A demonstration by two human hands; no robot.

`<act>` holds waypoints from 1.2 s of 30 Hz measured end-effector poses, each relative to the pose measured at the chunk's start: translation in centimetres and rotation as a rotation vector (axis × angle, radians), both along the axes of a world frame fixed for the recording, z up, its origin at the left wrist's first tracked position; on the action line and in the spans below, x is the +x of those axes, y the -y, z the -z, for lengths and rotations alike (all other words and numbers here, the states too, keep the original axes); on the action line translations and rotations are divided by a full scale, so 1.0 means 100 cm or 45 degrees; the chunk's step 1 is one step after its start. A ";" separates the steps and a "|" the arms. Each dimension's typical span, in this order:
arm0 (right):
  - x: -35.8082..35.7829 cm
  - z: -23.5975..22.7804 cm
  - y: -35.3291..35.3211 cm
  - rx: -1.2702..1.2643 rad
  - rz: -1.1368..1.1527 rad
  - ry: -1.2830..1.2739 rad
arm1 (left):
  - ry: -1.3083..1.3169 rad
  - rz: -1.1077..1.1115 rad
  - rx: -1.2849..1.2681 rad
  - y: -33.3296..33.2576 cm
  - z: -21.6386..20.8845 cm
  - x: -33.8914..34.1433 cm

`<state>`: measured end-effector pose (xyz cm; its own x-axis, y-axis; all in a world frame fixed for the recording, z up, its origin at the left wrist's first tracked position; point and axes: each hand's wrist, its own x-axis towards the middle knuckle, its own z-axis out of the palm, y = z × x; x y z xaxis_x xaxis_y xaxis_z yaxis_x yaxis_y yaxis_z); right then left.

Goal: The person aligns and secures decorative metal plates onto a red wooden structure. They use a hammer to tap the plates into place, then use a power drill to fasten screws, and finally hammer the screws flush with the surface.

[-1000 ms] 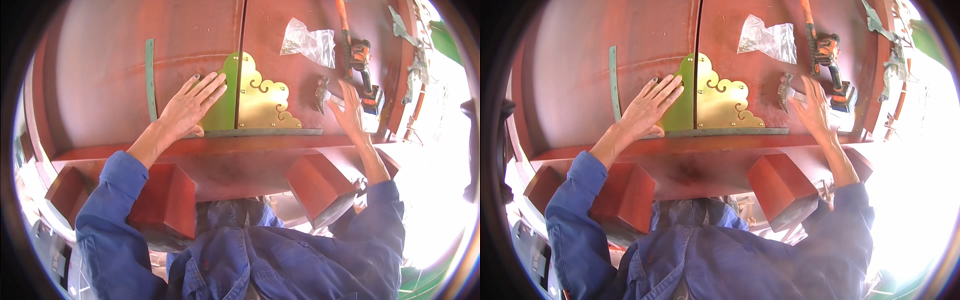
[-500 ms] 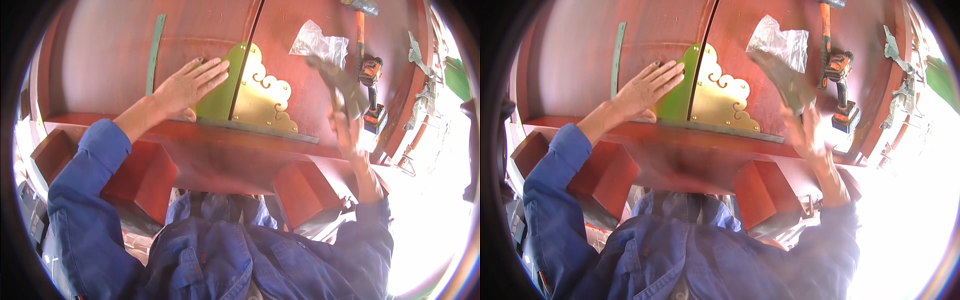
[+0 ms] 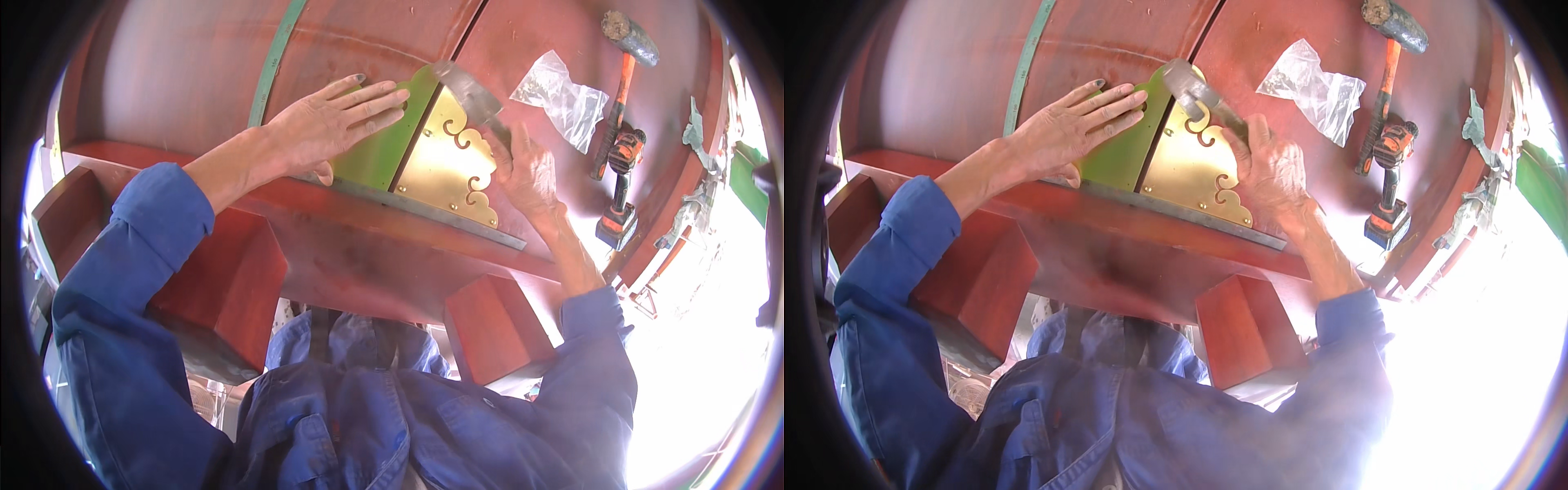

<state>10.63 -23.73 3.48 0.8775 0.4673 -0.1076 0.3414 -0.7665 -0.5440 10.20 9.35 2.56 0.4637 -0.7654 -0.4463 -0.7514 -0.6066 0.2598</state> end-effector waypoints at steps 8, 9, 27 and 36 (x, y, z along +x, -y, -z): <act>-0.011 -0.012 -0.007 0.239 0.114 0.146 | 0.005 -0.007 -0.021 -0.001 0.001 0.001; -0.004 0.007 0.002 0.030 0.056 0.073 | -0.001 -0.003 -0.007 0.000 -0.001 0.001; 0.003 0.001 -0.010 -0.242 0.016 0.014 | -0.018 -0.007 -0.026 -0.002 -0.001 0.002; -0.005 -0.005 -0.010 -0.256 0.060 -0.016 | -0.015 0.004 -0.030 0.000 0.000 0.000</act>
